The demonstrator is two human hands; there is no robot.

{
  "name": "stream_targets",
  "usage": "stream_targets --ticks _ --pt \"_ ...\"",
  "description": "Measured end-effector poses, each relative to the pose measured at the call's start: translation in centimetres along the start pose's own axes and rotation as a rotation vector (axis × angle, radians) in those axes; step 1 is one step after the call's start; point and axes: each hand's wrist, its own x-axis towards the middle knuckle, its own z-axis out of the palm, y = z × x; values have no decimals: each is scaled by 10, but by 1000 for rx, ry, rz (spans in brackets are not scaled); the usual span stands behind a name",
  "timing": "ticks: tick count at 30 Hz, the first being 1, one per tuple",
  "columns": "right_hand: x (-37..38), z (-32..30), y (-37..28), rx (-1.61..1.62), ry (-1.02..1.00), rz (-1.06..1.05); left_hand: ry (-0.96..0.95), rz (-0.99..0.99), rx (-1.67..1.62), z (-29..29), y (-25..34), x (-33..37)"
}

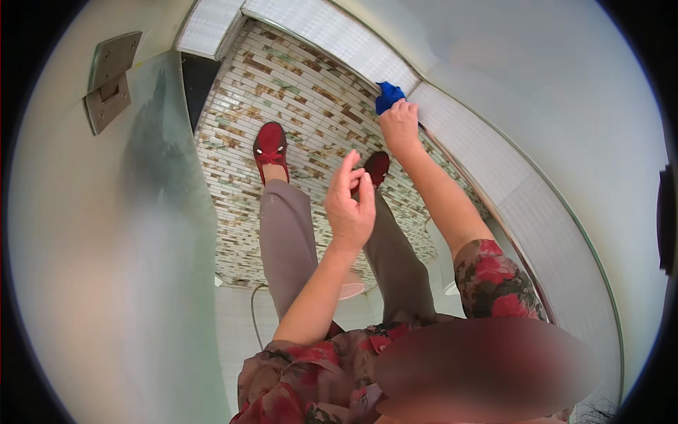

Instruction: Cleaning the walls and surfaces inside a bathroom using a blue cloth.

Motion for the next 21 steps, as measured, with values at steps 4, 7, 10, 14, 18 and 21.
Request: stream_targets --ticks 4,7,10,14,18,21 --pt "-24 -26 2 -116 -96 -142 -10 53 182 -8 -36 -26" --pt "-55 -59 13 -142 -210 -198 -72 9 334 -18 -50 -57" --pt "-77 -81 31 -108 -208 -153 -128 16 430 -24 -35 -79" --pt "-105 -125 51 -76 -197 -129 -143 90 532 -33 -5 -100" --pt "-131 -175 83 -95 -138 -58 -228 162 627 -35 51 -112" --pt "-157 -224 103 -132 -195 -105 -208 288 661 -43 88 -116"
